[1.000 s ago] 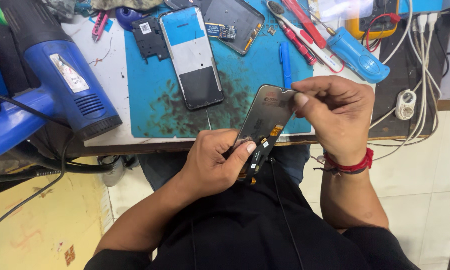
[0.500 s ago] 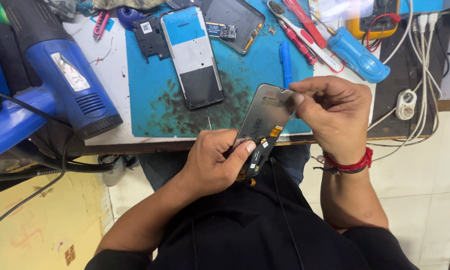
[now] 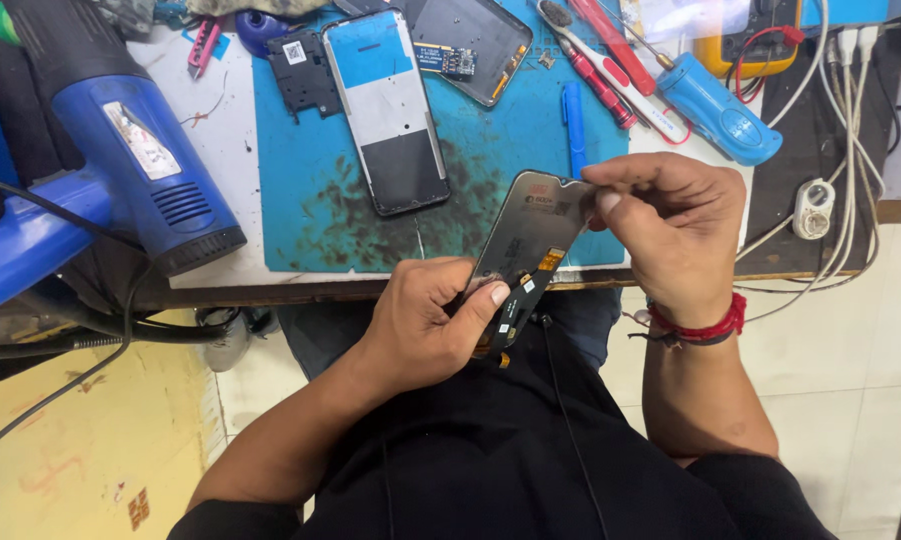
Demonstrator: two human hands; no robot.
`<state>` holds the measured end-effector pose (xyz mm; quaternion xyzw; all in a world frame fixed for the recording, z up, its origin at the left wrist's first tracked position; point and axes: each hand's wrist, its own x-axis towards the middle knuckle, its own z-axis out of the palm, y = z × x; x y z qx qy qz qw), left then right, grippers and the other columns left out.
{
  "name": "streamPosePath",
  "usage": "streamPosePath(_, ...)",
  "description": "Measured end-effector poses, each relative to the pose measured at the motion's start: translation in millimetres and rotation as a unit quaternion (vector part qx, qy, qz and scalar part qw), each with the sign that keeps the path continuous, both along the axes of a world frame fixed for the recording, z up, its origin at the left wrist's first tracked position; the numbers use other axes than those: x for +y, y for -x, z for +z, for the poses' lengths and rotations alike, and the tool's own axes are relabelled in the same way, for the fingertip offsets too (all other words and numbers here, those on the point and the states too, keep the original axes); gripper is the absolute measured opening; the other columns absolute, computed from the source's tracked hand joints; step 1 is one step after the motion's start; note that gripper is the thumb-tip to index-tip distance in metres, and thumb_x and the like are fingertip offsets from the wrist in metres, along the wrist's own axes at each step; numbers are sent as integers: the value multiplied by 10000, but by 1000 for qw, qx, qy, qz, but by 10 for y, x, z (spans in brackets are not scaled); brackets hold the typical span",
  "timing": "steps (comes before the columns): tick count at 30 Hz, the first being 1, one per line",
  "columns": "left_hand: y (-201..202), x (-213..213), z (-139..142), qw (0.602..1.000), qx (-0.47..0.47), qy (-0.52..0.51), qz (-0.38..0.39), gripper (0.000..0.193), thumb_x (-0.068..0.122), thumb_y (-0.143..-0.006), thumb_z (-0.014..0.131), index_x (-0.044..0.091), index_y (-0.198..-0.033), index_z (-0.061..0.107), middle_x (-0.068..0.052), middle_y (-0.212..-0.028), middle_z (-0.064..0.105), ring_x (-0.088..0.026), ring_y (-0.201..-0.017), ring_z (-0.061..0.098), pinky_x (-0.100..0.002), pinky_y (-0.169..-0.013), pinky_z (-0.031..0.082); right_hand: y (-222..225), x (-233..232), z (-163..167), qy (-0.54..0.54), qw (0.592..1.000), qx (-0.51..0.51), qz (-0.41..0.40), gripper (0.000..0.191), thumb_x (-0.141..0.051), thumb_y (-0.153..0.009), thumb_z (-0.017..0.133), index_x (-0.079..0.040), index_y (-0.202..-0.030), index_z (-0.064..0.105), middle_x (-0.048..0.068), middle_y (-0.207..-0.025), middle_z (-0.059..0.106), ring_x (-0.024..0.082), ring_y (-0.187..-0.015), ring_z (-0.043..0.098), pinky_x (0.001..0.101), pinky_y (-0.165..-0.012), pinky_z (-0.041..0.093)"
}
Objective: The person uses a soldering iron to heat and remove a component from a smartphone screen assembly. They then use a blue plastic pry tool to scrape adhesive residue from the screen's metal frame and wipe the surface with a cloth.
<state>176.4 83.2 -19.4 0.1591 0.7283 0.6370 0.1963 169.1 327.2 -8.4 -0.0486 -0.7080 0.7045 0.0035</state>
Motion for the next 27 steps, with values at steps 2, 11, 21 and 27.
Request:
streamPosePath(2,2,-7,-9,1000,-2,-4,-1,317,129,-972,663,-8,-708,553,-76,-590,555,-105,-505,501,-318,-493,395,7,-7,-2,9,1000,6,17,167,80,-964,714,75,-1132,720,75,-958,735,97,-828,677,231,-786,558)
streamPosePath(11,10,-28,-32,1000,-3,1,1,342,127,-971,669,-7,-688,532,-68,-563,517,-86,-499,454,-319,-475,364,33,-47,-22,-28,1000,-10,1,125,73,-975,711,71,-1099,725,86,-909,735,101,-785,685,229,-743,560)
streamPosePath(21,46,-11,-68,1000,-10,6,-4,289,132,-977,670,-7,-738,587,-69,-586,547,-83,-519,485,-305,-491,386,70,-24,-65,-9,1000,-9,8,117,71,-986,701,78,-1102,716,82,-918,729,104,-800,683,234,-755,564)
streamPosePath(27,62,0,-94,1000,-22,3,-7,258,130,-971,656,-3,-754,614,-61,-593,584,-70,-513,529,-298,-487,402,77,-12,-77,-4,1000,-16,3,150,70,-991,640,81,-1117,720,95,-943,741,107,-821,698,238,-761,578)
